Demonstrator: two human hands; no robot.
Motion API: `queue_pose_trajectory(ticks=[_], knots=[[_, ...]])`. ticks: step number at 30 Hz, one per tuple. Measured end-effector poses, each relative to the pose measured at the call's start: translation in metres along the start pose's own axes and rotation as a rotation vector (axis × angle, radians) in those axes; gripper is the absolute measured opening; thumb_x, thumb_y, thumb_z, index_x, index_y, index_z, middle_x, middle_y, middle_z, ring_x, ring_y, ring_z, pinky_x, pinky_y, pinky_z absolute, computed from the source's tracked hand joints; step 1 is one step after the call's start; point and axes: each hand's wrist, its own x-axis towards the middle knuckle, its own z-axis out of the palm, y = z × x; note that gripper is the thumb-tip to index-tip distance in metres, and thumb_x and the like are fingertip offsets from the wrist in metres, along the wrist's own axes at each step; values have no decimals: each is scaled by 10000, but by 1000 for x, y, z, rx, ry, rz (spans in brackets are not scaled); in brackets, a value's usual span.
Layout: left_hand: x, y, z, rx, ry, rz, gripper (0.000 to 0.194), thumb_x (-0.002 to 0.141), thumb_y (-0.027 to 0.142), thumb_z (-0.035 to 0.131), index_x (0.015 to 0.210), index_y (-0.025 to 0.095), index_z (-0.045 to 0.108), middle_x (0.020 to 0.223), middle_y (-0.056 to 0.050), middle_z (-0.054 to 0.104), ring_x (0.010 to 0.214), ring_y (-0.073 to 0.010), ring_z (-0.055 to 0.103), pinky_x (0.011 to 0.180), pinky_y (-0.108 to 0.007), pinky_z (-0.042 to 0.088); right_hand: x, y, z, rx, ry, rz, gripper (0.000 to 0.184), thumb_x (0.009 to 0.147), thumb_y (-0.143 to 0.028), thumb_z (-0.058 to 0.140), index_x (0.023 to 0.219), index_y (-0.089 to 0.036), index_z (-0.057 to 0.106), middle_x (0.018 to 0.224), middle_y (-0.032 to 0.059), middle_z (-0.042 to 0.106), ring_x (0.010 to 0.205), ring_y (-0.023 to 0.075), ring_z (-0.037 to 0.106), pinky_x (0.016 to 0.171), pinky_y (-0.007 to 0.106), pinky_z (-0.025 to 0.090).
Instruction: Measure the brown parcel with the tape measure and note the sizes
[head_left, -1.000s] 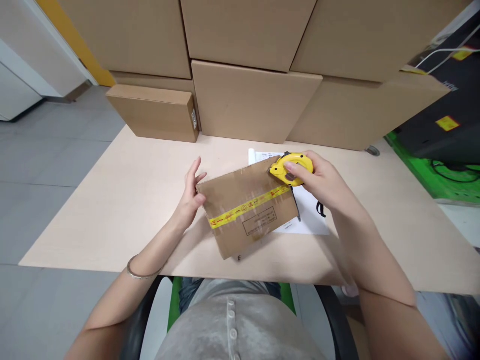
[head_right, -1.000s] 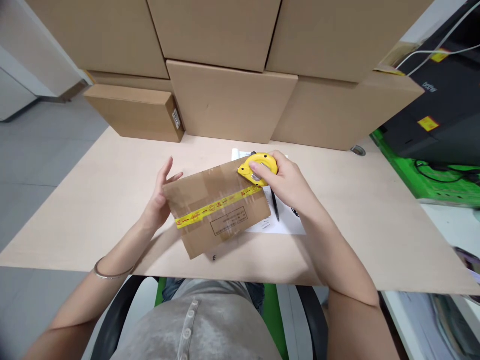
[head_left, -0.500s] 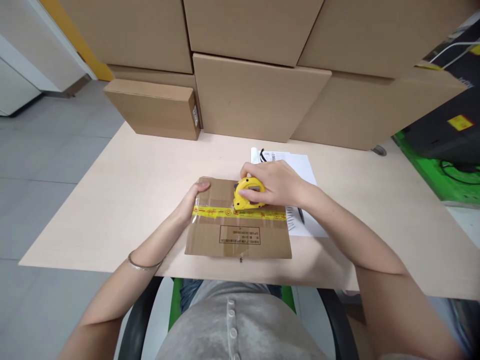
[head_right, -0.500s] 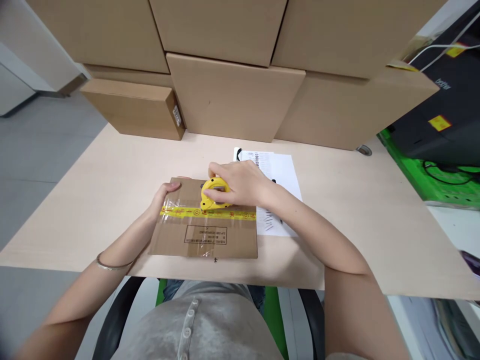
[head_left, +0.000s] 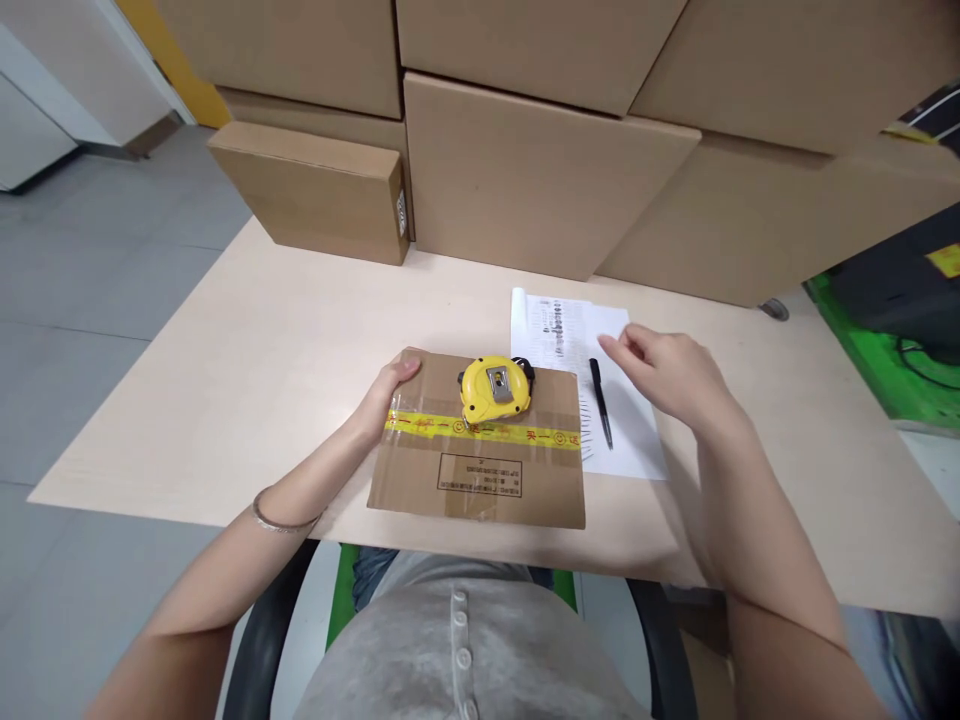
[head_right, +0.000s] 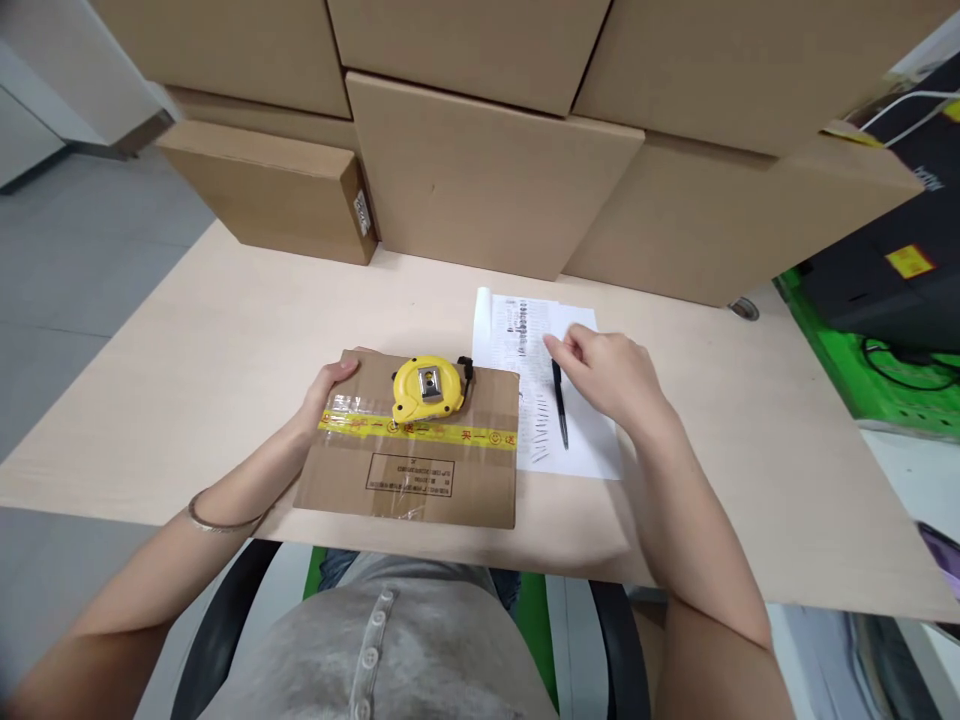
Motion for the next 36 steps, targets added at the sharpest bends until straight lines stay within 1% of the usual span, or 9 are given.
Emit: queue_pose_trajectory(ticks=[2, 5, 12, 17, 21, 24, 27, 31, 36], knots=[[0, -1, 0, 17, 13, 17, 349, 692, 520, 764, 783, 192, 685, 654, -17, 694, 615, -224, 663, 597, -327, 551, -10, 21, 12, -111, -182, 141, 515, 998, -638, 402, 669, -262, 526, 647, 76, 618, 645, 271, 555, 622, 372, 321], [-1, -2, 0, 20, 37, 28, 346, 702, 518, 756, 785, 194, 665, 738, -43, 730, 745, -271, 722, 659, -348, 572, -30, 36, 36, -60, -336, 164, 567, 956, -697, 449, 602, -260, 525, 628, 79, 640, 613, 270, 556, 603, 369, 326], [-2, -3, 1, -5, 69, -29, 361, 692, 528, 768, 836, 206, 691, 762, -40, 736, 792, -285, 737, 697, -376, 596, -41, 52, 58, 329, -329, 49, 500, 954, -648, 499, 661, -249, 573, 651, 27, 641, 615, 209, 538, 616, 347, 389], [-3, -1, 2, 10, 107, -20, 366, 669, 516, 781, 831, 197, 703, 776, -46, 739, 732, -264, 701, 652, -362, 567, -1, 71, 58, 693, -161, 45, 439, 893, -676, 590, 772, -256, 549, 567, -35, 527, 505, 152, 475, 551, 326, 399], [-3, -2, -1, 4, 64, -45, 389, 700, 542, 770, 858, 194, 704, 771, -42, 720, 703, -249, 675, 649, -355, 549, 60, 76, 61, 871, 90, 76, 405, 743, -511, 806, 794, -279, 478, 560, -61, 526, 470, 130, 457, 491, 303, 358], [-3, -3, -3, 10, 54, -19, 375, 715, 542, 774, 849, 198, 709, 776, -36, 700, 720, -229, 656, 651, -324, 530, 106, 71, 70, 949, 247, 113, 382, 789, -428, 794, 748, -277, 445, 572, -54, 541, 460, 106, 402, 450, 280, 297], [-3, -2, -4, 24, 57, -22, 368, 705, 529, 786, 860, 203, 711, 810, -30, 700, 764, -228, 657, 677, -314, 529, 134, 64, 84, 1019, 320, 163, 397, 891, -499, 706, 721, -273, 428, 532, -61, 515, 422, 88, 353, 412, 264, 252], [-6, -1, -4, 45, 71, -57, 398, 672, 523, 792, 891, 204, 703, 846, -26, 706, 802, -237, 658, 700, -320, 530, 141, 61, 99, 1097, 313, 210, 491, 882, -674, 684, 733, -272, 447, 514, -57, 539, 397, 85, 395, 375, 249, 279], [-7, -1, -5, 34, 106, -83, 416, 679, 526, 765, 946, 220, 676, 853, -30, 712, 813, -269, 666, 677, -340, 516, 121, 50, 109, 1131, 275, 231, 569, 793, -778, 712, 720, -266, 474, 520, -44, 564, 407, 88, 449, 382, 238, 361]])
